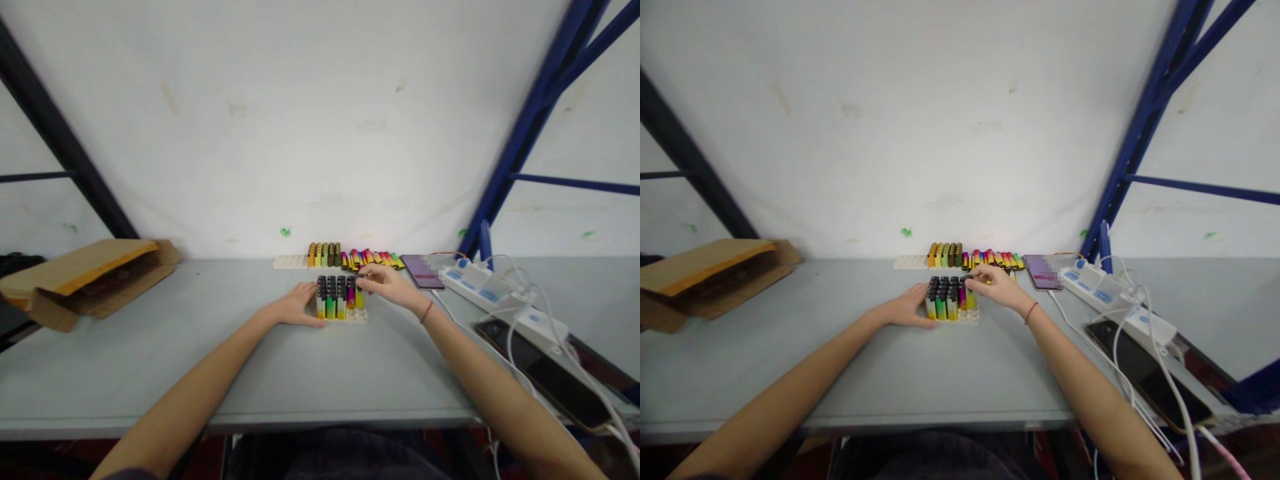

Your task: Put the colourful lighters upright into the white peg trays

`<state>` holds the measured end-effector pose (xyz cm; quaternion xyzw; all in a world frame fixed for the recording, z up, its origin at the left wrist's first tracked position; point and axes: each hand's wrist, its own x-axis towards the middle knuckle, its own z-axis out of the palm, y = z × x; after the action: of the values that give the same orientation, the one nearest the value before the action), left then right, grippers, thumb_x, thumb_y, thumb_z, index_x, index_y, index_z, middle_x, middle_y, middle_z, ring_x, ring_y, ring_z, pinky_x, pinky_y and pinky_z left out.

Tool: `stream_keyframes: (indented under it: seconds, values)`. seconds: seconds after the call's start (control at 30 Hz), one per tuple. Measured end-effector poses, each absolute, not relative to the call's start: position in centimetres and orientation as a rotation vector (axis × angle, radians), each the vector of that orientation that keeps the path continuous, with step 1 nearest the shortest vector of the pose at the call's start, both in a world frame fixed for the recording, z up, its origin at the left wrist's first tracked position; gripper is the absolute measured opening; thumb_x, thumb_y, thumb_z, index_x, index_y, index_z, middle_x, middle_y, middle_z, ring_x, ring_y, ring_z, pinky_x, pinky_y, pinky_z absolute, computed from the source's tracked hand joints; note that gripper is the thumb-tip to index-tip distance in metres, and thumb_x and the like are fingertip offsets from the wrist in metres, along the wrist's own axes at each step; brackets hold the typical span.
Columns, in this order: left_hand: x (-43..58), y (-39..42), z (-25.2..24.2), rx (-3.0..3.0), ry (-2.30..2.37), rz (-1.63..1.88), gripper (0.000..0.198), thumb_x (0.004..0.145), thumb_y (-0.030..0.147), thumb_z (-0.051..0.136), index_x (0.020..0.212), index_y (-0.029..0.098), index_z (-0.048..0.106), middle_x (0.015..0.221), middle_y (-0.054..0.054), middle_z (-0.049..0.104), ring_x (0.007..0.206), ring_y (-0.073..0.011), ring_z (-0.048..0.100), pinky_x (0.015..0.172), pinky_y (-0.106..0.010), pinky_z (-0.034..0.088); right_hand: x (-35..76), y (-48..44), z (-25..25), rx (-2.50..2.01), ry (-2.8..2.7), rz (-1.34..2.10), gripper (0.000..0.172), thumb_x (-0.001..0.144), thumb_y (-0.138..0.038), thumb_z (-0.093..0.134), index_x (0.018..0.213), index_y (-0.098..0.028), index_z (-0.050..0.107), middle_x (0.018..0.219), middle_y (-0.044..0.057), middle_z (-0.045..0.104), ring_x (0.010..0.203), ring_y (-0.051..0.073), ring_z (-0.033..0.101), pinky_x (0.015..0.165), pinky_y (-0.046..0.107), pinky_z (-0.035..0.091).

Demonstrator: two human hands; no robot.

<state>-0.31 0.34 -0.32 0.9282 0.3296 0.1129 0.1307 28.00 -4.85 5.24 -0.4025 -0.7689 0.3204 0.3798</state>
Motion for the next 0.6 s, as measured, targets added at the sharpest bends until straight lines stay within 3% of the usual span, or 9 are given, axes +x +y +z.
stream_keyframes:
  seconds: [0.13,0.6]
  values:
    - [-0.2,0.2,-0.2,2.701,0.958,0.326,0.096,0.068,0.068,0.069,0.142,0.016,0.037,0.144,-0.016,0.042,0.131,-0.0358,0.039,0.112,-0.046,0.026,27.7,-5.2,5.1,-1.021,-1.979,0.975,0.032,0.078,-0.047,0.065,0.087,-0.016,0.064,0.077,0.004,0.063,0.068,0.015,0.060,0.062,0.027,0.050]
    - [0.0,0.1,-0.2,2.686,0.966,0.333,0.097,0.066,0.068,0.071,0.141,0.016,0.039,0.144,-0.016,0.043,0.131,-0.0374,0.039,0.112,-0.047,0.026,27.3,-6.0,5.6,-1.026,-2.057,0.806,0.018,0.075,-0.033,0.067,0.082,-0.017,0.062,0.080,0.003,0.064,0.067,0.013,0.059,0.060,0.024,0.048]
